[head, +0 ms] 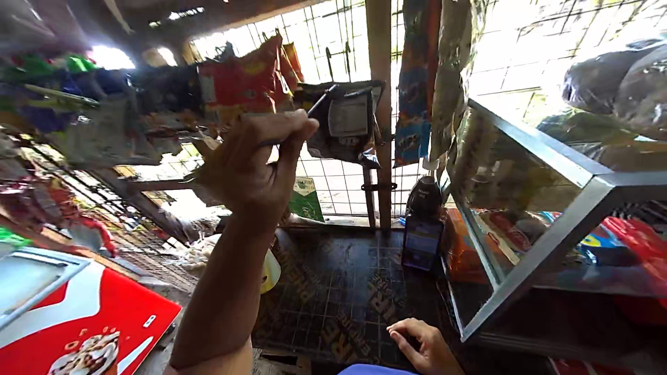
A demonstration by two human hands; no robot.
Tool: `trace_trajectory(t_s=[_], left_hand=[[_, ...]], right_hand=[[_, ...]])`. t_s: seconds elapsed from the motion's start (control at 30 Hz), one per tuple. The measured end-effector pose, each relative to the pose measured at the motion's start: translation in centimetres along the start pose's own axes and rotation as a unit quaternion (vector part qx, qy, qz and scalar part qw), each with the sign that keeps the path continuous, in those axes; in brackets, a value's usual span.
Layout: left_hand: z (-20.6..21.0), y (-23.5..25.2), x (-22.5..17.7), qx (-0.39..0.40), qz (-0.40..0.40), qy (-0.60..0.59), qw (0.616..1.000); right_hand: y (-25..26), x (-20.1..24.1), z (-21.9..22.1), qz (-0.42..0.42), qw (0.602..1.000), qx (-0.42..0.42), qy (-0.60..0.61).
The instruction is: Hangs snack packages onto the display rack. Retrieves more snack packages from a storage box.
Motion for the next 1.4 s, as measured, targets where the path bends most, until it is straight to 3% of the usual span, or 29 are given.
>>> trace_trajectory(t_s=[0.23,0.4,0.63,0.93,1.27,1.4], left_hand=[[3.4,3.5,2.4,0.035,-0.032,0.031,0.998],[4.1,6.1,4.3,0.081,-0.1,0.038,0.991],[5.4,8.4,5.7,0.127,-0.134,0.049,0.982],[7.3,9.8,7.1,0.134,-0.165,0.023,0.977],[7.3,13.8,7.5,0.226,-0.252,0.055,0.939],[7.5,14.4,8.6,0.255,-0.233,0.072,0.936]], right_hand=[[0.3,0.6,-0.4,0.03,0.998,0.042,0.022],[0.4,0.6,-0.4,0.027,0.998,0.044,0.025],[0.4,0.6,-0.4,0.029,0.998,0.053,0.032],[0.4,0.0,-0.2,0.029,0.998,0.059,0.024],[0.3,-0.1,0.0,0.021,0.998,0.054,0.023],[0.3,0.0,-0.1,0.02,0.998,0.05,0.02]])
Point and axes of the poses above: each hand's wrist, its own y-axis towards the middle knuckle, its own z-axis out of the palm, x = y × z, the point moved 4 cm from there along y, towards the middle knuckle, and after that the axes turned 9 degrees about x, right-handed, at the moved point
